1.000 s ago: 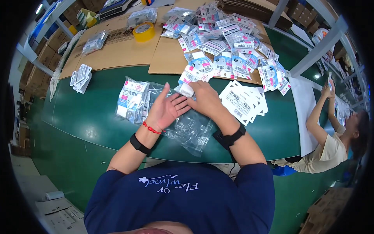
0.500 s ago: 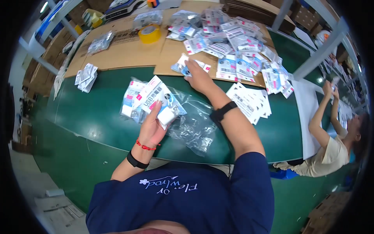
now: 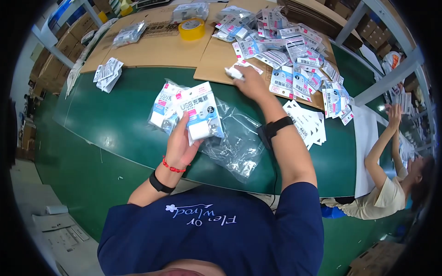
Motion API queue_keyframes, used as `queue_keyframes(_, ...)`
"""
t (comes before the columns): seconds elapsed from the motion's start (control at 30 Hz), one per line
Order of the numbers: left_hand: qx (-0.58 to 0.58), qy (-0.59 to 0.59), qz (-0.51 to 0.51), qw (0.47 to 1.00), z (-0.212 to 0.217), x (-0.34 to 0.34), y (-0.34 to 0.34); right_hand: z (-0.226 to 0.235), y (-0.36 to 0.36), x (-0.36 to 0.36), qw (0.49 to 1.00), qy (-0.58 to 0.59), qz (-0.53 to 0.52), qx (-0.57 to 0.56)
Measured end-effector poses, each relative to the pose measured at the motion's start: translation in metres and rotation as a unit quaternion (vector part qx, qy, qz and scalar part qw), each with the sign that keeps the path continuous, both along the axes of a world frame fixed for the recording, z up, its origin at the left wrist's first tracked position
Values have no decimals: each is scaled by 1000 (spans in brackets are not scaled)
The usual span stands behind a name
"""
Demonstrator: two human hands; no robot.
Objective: The person packs USB chargers and a label into a plastic bag by hand, seals it, and repeats the process for a second bag.
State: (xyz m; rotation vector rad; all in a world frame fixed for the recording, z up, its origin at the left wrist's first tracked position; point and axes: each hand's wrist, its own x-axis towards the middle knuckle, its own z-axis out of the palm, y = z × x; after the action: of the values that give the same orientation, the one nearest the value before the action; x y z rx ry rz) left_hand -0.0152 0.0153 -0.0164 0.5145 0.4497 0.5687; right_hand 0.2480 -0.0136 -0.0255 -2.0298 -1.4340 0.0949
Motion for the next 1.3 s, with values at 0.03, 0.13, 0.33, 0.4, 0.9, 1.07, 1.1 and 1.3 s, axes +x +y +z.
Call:
queue_keyframes(0.03, -9, -5, -8, 1000, 1, 3, 0, 5, -8, 9, 995, 81, 35, 40)
queue_keyframes(0.13, 0, 25, -38, 999, -1, 5, 8, 44, -27, -22, 981, 124, 108, 104)
queue_keyframes(0.33, 0, -54, -132, 990, 18, 12, 1, 66, -80, -97, 975, -54, 207, 59)
queue_keyframes(0.4, 74, 17, -134, 988, 10, 16, -5, 67, -91, -103, 967, -158, 199, 15)
queue_keyframes(0.9, 294, 35, -74, 952, 2, 22, -13, 55, -119, -98, 929, 311, 81, 185)
queue_keyframes(1.07, -104, -113, -244, 958, 26, 5, 12, 61, -121, -105, 951, 21, 240, 195)
queue_keyframes(1.1, -121, -121, -248, 953, 27, 4, 14, 59, -121, -112, 947, -12, 275, 163)
queue_keyframes(1.3, 14, -73, -122, 990, 20, -1, 18, 60, -104, -83, 963, 97, 206, 143)
